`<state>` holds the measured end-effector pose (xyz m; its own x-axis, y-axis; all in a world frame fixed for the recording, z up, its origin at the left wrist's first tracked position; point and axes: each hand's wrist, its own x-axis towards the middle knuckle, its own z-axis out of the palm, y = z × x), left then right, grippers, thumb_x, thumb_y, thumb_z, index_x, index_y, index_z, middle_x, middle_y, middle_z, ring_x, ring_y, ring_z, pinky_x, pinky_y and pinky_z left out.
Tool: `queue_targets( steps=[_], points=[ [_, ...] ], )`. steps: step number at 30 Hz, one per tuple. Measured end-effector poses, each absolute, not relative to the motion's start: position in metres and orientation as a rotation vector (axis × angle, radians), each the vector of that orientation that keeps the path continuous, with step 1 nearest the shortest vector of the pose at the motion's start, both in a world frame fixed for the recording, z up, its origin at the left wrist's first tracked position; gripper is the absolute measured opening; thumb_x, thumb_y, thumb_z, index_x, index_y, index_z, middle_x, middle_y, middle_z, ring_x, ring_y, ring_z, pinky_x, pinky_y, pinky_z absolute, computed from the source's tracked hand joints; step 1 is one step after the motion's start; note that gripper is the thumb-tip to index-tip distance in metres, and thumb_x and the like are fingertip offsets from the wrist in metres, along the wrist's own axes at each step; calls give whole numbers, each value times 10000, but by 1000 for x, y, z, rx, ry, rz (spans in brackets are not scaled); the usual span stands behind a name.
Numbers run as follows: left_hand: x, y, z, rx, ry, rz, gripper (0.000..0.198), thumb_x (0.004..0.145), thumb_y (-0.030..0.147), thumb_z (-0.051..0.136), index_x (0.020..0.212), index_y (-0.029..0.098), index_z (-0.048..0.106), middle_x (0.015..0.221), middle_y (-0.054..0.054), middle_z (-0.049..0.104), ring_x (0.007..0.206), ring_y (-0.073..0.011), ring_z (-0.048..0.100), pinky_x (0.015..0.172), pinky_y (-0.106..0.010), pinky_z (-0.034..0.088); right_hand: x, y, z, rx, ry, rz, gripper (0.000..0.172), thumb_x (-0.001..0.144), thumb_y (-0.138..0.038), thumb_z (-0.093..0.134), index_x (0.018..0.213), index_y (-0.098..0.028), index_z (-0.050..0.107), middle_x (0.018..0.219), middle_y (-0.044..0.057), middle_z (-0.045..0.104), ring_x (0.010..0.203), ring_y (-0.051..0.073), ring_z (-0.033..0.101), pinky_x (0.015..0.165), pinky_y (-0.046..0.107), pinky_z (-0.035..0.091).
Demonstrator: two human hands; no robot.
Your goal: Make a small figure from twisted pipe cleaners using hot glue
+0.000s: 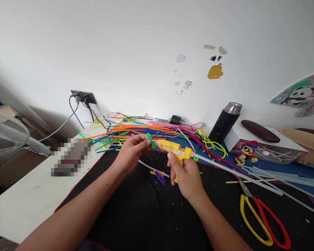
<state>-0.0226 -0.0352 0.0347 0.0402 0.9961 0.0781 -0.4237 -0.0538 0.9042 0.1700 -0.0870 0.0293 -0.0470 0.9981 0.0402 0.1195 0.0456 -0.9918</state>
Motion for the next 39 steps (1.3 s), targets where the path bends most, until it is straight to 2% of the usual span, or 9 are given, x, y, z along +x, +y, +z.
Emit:
queue_targets(
  steps=[13, 39],
  points=[
    [-23, -35, 37, 934, 830, 1416, 275, 638, 306, 947, 772, 150, 764, 724, -16, 667, 657, -128, 580, 679, -262, 455, 170, -88, 31, -1263, -1346, 1155, 594, 894, -744, 598, 659, -198, 605, 395, -37, 510, 330, 114, 509, 383, 214, 411],
    [-25, -34, 40, 916, 813, 1462, 257, 662, 289, 935, 790, 145, 765, 743, -20, 667, 680, -132, 582, 698, -270, 481, 169, -89, 33, -1299, -1369, 1163, 603, 891, -753, 590, 638, -206, 598, 374, -31, 500, 328, 124, 505, 391, 228, 413]
  ],
)
